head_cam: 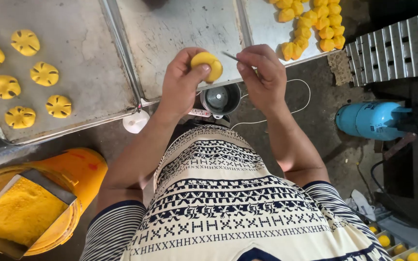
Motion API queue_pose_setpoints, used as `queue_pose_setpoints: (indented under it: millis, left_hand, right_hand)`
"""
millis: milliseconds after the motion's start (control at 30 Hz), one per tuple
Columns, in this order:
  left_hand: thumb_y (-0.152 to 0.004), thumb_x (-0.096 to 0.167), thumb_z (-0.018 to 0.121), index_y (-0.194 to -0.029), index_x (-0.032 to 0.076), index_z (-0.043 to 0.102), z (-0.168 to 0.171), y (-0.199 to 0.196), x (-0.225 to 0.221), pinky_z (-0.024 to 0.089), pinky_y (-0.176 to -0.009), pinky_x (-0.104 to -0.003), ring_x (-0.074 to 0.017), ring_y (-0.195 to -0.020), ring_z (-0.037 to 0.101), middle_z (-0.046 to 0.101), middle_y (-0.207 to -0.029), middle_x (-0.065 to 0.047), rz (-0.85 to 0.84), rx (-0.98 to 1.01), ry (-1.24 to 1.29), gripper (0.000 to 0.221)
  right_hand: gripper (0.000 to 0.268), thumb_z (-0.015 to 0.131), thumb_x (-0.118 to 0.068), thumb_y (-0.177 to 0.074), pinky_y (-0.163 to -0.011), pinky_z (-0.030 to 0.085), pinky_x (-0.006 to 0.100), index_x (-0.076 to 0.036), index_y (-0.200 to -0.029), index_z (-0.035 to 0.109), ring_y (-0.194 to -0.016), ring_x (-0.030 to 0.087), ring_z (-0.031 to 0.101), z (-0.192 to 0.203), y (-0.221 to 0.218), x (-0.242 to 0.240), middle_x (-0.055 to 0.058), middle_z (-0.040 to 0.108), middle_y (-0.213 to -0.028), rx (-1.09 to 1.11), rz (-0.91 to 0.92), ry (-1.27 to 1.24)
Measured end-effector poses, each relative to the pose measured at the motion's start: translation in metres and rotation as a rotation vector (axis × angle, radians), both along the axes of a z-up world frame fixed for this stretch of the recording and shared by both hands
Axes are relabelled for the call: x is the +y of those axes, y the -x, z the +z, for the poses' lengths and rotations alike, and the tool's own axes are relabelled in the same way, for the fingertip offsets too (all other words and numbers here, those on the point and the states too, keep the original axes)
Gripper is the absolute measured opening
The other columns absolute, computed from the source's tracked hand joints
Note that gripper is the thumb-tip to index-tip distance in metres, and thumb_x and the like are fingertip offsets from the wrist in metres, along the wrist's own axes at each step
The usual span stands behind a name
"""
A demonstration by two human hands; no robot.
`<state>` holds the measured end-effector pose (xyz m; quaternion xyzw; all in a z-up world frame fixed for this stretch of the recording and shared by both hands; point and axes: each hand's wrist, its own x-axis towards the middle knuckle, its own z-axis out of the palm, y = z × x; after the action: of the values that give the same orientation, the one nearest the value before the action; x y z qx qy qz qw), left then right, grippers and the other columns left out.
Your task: Filling yellow dough balls with a dark paste and scoring the top into a flower pattern using a small tool.
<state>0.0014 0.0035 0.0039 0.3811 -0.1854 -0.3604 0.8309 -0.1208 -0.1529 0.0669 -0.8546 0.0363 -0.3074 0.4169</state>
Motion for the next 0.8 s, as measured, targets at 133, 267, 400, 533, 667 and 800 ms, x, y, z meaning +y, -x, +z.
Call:
queue_pose_setpoints:
  millis: [133,267,400,533,667,800]
  left_hand:
    - [-0.097,-0.006,0.060,-0.128,0.002,0.058,0.008,0.005,0.005,0.053,-0.076,-0.023,-0.0132,-0.092,0.059,0.064,-0.110,-0.010,0.004,-0.026,-0.019,0.032]
    - [-0.099,-0.008,0.059,-0.137,0.004,0.051,0.017,0.006,0.006,0.052,-0.086,-0.024,-0.0122,-0.098,0.057,0.057,-0.124,-0.008,0.010,-0.133,-0.012,0.041]
    - [-0.099,-0.005,0.062,-0.136,0.005,0.051,0.016,0.007,0.005,0.051,-0.093,-0.026,-0.0138,-0.105,0.057,0.056,-0.127,-0.007,0.011,-0.161,-0.012,0.040]
    - [-0.100,-0.003,0.060,-0.136,0.001,0.049,0.024,0.002,0.009,0.054,-0.094,-0.028,-0.0159,-0.104,0.059,0.057,-0.123,-0.011,-0.018,-0.203,-0.009,0.038]
    - [-0.098,-0.002,0.063,-0.137,0.002,0.050,0.018,-0.001,0.011,0.058,-0.090,-0.029,-0.0168,-0.099,0.061,0.059,-0.119,-0.011,-0.105,-0.161,0.016,0.041]
    - [-0.097,-0.003,0.067,-0.123,0.006,0.057,0.022,0.004,0.001,0.053,-0.093,-0.025,-0.0126,-0.100,0.062,0.065,-0.113,-0.007,-0.119,-0.173,-0.060,0.029]
  right_hand:
    - [0.020,0.072,0.019,-0.092,-0.067,0.042,0.030,0.005,-0.107,0.071,-0.082,0.019,0.053,0.004,0.000,-0.002,0.013,0.064,-0.109,-0.012,0.026,0.061]
    - [0.018,0.072,0.018,-0.092,-0.068,0.041,0.030,0.006,-0.104,0.071,-0.081,0.019,0.052,0.012,0.001,-0.004,0.013,0.064,-0.109,0.007,0.064,0.063]
    - [0.016,0.073,0.019,-0.090,-0.072,0.047,0.033,0.009,-0.103,0.071,-0.087,0.026,0.058,0.028,-0.010,0.008,0.016,0.062,-0.107,-0.019,0.164,0.163]
    - [0.017,0.071,0.020,-0.089,-0.071,0.047,0.033,0.011,-0.103,0.071,-0.084,0.025,0.057,0.029,-0.010,0.003,0.016,0.062,-0.105,-0.029,0.222,0.198]
    - [0.017,0.071,0.018,-0.089,-0.073,0.046,0.033,0.010,-0.104,0.072,-0.084,0.025,0.057,0.023,-0.008,-0.003,0.016,0.064,-0.107,0.053,0.182,0.184]
    - [0.021,0.068,0.019,-0.089,-0.074,0.047,0.034,0.008,-0.106,0.069,-0.088,0.026,0.058,0.025,-0.012,0.007,0.016,0.062,-0.109,0.010,0.169,0.129]
